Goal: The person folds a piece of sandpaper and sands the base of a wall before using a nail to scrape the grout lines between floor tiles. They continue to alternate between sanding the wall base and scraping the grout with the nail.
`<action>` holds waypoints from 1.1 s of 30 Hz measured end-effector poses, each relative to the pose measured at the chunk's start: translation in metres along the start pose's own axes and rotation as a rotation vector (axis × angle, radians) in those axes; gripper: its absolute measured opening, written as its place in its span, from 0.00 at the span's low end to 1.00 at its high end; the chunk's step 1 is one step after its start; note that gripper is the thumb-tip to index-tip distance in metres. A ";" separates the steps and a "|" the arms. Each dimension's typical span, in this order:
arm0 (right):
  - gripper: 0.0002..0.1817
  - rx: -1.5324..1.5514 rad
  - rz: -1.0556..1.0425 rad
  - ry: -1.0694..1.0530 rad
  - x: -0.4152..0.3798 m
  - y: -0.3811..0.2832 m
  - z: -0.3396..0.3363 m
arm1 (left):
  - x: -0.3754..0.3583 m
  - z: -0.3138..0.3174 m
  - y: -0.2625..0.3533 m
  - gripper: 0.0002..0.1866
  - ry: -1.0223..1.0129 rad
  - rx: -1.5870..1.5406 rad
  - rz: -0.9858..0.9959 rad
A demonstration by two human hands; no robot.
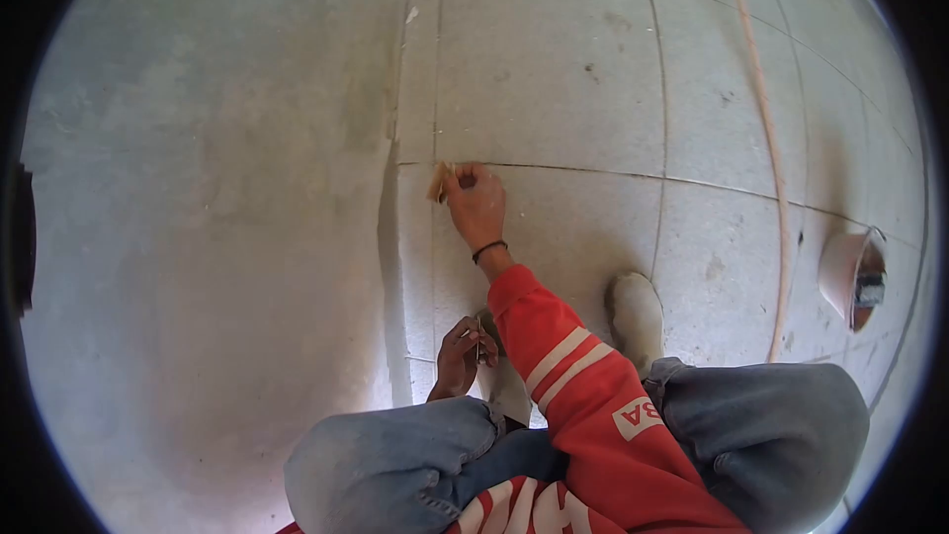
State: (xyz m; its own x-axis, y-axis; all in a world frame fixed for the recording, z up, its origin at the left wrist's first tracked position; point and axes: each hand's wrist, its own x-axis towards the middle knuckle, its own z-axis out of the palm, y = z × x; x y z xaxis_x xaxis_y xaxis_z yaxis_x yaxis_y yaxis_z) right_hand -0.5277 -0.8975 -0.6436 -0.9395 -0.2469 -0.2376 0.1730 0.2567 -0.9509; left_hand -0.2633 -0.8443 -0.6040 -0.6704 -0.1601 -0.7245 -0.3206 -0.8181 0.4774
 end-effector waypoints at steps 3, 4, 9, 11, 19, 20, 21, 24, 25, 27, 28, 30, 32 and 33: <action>0.11 0.076 0.254 -0.159 -0.023 0.011 0.024 | -0.015 -0.003 -0.003 0.08 0.107 0.023 0.090; 0.12 0.070 0.179 -0.167 -0.023 0.015 0.034 | -0.026 -0.005 -0.001 0.07 0.135 0.031 0.069; 0.12 -0.053 -0.074 -0.088 0.026 0.003 0.068 | -0.090 -0.017 -0.008 0.08 0.377 0.058 0.129; 0.12 -0.056 -0.034 -0.094 0.055 -0.010 0.078 | -0.112 -0.025 -0.018 0.06 0.458 0.007 0.172; 0.08 0.062 -0.038 -0.094 -0.063 0.018 0.102 | -0.098 -0.013 -0.041 0.06 0.658 -0.295 0.071; 0.09 0.166 0.103 -0.200 -0.088 0.019 0.094 | -0.098 -0.022 -0.049 0.07 0.642 -0.313 0.063; 0.09 0.162 0.107 -0.206 -0.092 0.021 0.090 | -0.095 -0.021 -0.046 0.07 0.646 -0.318 0.061; 0.07 0.144 0.150 -0.299 -0.078 0.014 0.086 | -0.095 -0.021 -0.039 0.06 0.638 -0.312 0.101; 0.06 0.115 0.036 -0.191 -0.048 0.007 0.095 | -0.099 -0.021 -0.041 0.06 0.651 -0.313 0.093; 0.06 0.089 -0.090 -0.085 -0.010 -0.013 0.102 | -0.096 -0.021 -0.043 0.04 0.632 -0.335 0.127; 0.06 0.105 -0.093 -0.058 -0.001 -0.018 0.104 | -0.097 -0.023 -0.047 0.05 0.651 -0.351 0.133; 0.07 0.018 -0.174 0.026 -0.015 -0.019 0.106 | -0.099 -0.025 -0.051 0.05 0.668 -0.376 0.127; 0.07 0.027 -0.085 -0.092 -0.083 0.007 0.093 | -0.092 -0.025 -0.048 0.06 0.680 -0.392 0.113; 0.07 0.139 0.083 -0.271 -0.107 0.012 0.082 | -0.090 -0.025 -0.045 0.06 0.692 -0.351 0.092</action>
State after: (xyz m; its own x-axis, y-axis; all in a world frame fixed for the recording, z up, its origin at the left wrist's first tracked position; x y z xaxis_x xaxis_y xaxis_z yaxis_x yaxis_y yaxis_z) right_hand -0.4010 -0.9448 -0.6456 -0.8108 -0.4749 -0.3422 0.3026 0.1605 -0.9395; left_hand -0.1717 -0.8070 -0.5727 -0.0772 -0.4494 -0.8900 0.0236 -0.8932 0.4490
